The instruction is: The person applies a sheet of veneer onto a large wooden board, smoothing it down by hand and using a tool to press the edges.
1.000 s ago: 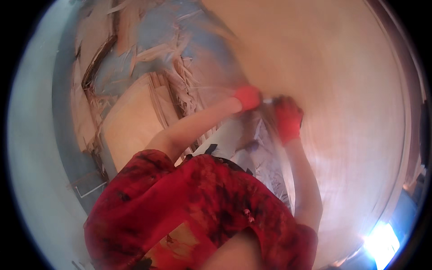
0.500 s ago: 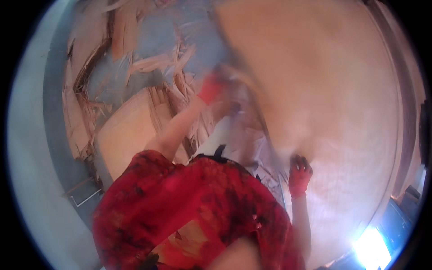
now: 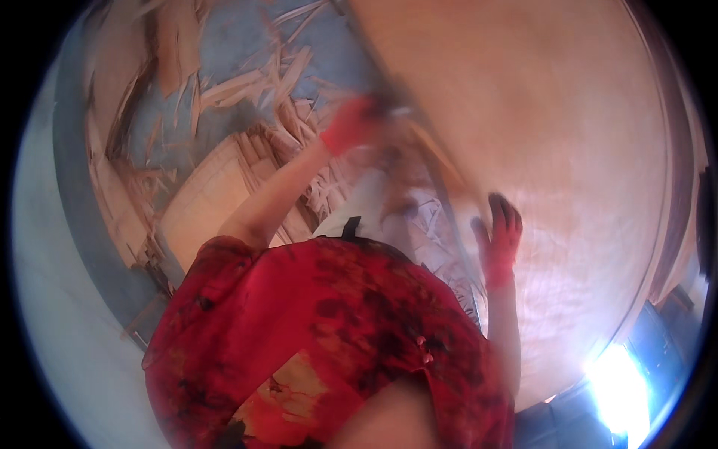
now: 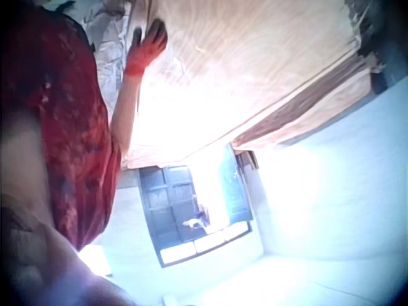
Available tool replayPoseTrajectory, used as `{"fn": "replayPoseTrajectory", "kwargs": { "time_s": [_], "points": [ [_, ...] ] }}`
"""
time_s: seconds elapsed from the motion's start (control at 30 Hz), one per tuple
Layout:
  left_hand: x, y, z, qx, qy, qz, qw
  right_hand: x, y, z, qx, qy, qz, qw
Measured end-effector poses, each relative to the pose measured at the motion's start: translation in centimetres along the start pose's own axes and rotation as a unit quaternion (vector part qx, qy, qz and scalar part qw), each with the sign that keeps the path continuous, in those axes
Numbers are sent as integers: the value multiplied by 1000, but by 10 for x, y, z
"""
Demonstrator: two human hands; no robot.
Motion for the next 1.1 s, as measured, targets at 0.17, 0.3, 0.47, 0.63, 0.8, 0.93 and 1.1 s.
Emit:
{"fn": "replayPoseTrajectory", "kwargs": {
  "time_s": [0.17, 0.3, 0.47, 0.63, 0.8, 0.93, 1.1],
  "points": [
    [-12, 0, -26, 51, -145, 9, 988, 34, 31, -77, -69, -77, 8, 995],
    [-44, 3, -45, 42, -41, -103, 993, 26, 61, -92, -68, -68, 56, 994],
    [-36, 13, -62, 92, -117, -110, 983, 16, 68, -97, -52, -50, 62, 996],
    [-63, -41, -54, -43, -11, -67, 997, 13, 66, -101, -37, -37, 53, 997],
    [-100, -51, 5, -126, 85, -137, 979, 13, 70, -105, -17, -22, 58, 998],
    [-124, 59, 31, 136, 152, -220, 954, 15, 70, -107, -19, -35, 50, 998],
    [-91, 86, 29, 171, 87, -267, 945, 18, 73, -110, -25, -36, 71, 996]
  ]
}}
Point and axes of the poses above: each hand's wrist, its own z-axis away from the middle knuckle, its own y-axis out of the palm, x = y × z, the point moved 10 cm from there along -z, towards the middle knuckle, and after that the axes turned 5 degrees about z, right-handed, at the moved point
